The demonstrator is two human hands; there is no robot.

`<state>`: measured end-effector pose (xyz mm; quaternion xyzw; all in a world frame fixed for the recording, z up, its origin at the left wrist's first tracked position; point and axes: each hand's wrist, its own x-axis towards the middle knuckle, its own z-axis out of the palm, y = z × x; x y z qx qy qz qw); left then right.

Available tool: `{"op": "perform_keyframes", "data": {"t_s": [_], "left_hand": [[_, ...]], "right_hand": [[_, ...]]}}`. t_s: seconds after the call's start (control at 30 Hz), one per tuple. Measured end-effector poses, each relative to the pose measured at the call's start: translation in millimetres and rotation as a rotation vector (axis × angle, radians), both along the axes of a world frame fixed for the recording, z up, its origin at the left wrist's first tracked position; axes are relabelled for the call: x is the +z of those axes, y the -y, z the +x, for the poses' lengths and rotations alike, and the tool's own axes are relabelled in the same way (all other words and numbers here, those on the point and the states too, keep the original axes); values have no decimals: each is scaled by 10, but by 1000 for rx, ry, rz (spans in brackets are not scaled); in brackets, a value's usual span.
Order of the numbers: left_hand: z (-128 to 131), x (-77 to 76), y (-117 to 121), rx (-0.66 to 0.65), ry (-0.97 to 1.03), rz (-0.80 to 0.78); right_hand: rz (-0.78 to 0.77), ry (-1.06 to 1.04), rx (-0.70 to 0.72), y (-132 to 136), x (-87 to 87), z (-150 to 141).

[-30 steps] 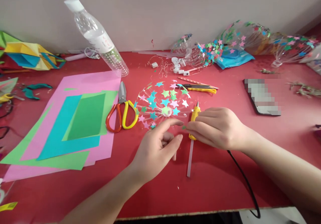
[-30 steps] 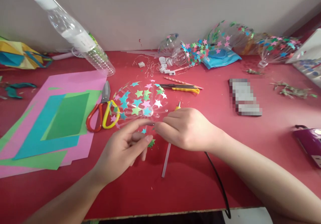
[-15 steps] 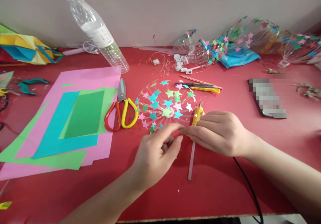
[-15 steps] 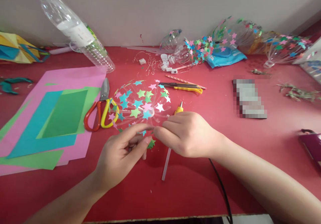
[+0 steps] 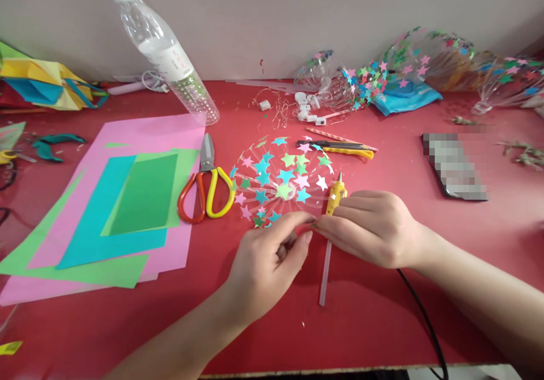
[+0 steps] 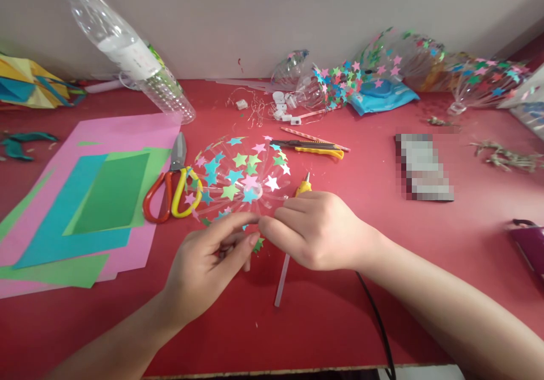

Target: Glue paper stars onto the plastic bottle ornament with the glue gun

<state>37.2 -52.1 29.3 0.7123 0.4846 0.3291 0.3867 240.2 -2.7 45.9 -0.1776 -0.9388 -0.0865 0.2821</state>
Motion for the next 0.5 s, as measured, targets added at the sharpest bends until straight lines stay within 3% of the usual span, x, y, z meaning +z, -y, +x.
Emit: {"op": "perform_keyframes", "data": {"t_s": [0.5], "left_hand": [[21, 41, -10, 43, 102, -29]], "right_hand": [[-97, -57, -81, 22, -39, -32]]}}
